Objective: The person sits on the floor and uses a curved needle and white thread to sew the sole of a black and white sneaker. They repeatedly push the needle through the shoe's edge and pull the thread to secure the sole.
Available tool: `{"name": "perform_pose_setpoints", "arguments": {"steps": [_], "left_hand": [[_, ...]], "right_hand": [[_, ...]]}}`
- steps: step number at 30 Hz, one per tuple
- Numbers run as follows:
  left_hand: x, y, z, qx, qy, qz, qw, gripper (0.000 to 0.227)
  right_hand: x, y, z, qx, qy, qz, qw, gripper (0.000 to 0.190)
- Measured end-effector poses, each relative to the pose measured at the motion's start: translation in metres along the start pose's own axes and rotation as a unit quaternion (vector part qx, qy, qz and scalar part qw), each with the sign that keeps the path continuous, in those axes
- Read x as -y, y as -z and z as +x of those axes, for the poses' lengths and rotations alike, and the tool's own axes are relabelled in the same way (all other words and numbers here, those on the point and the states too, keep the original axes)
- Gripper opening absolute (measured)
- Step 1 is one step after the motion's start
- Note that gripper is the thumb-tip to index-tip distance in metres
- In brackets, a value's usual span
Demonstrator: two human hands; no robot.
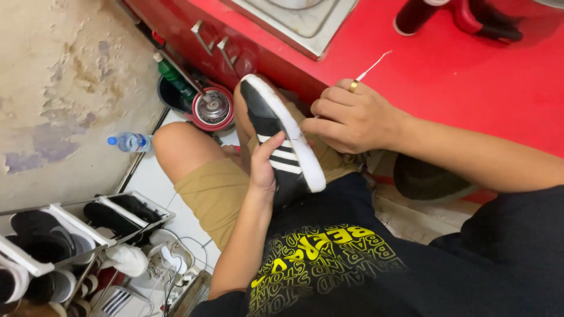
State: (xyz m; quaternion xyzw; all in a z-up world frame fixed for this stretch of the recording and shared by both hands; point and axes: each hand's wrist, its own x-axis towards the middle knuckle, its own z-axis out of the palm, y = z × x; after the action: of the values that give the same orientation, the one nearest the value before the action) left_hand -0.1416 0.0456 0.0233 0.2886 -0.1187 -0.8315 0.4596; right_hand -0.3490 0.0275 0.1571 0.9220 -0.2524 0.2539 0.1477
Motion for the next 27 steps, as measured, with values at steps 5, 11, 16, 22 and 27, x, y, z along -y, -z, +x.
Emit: {"name": "perform_pose_setpoints", "arguments": {"steps": [5,11,16,22,27], "left_hand": [[0.01,-0.018,-0.013,0.032,0.017,0.01,0.999,0.049],[0.017,-0.036,-0.019,0.013,0.051,-0.013,0.999,0.062],[0.028,-0.063,-0.025,0.009,0.108,-0.072,0.992,0.072],[0.034,-0.124,-0.021,0.071,-0.019,0.067,0.995,0.063],[0.058,-0.161,-0.008,-0.034,-0.09,0.046,0.994,0.04]], "right_hand": [[-0.022,0.033,-0.018,-0.006,0.02,-0.02,1.0,0.026],[-0.048,0.052,-0.031,-0.075,0.131,0.007,0.988,0.015],[-0.06,0.051,-0.047,-0.139,0.168,0.034,0.975,0.013],[-0.071,0.057,-0.076,-0.17,0.203,0.032,0.964,0.01],[-0.076,0.05,-0.112,-0.177,0.212,0.056,0.959,0.014]]}}
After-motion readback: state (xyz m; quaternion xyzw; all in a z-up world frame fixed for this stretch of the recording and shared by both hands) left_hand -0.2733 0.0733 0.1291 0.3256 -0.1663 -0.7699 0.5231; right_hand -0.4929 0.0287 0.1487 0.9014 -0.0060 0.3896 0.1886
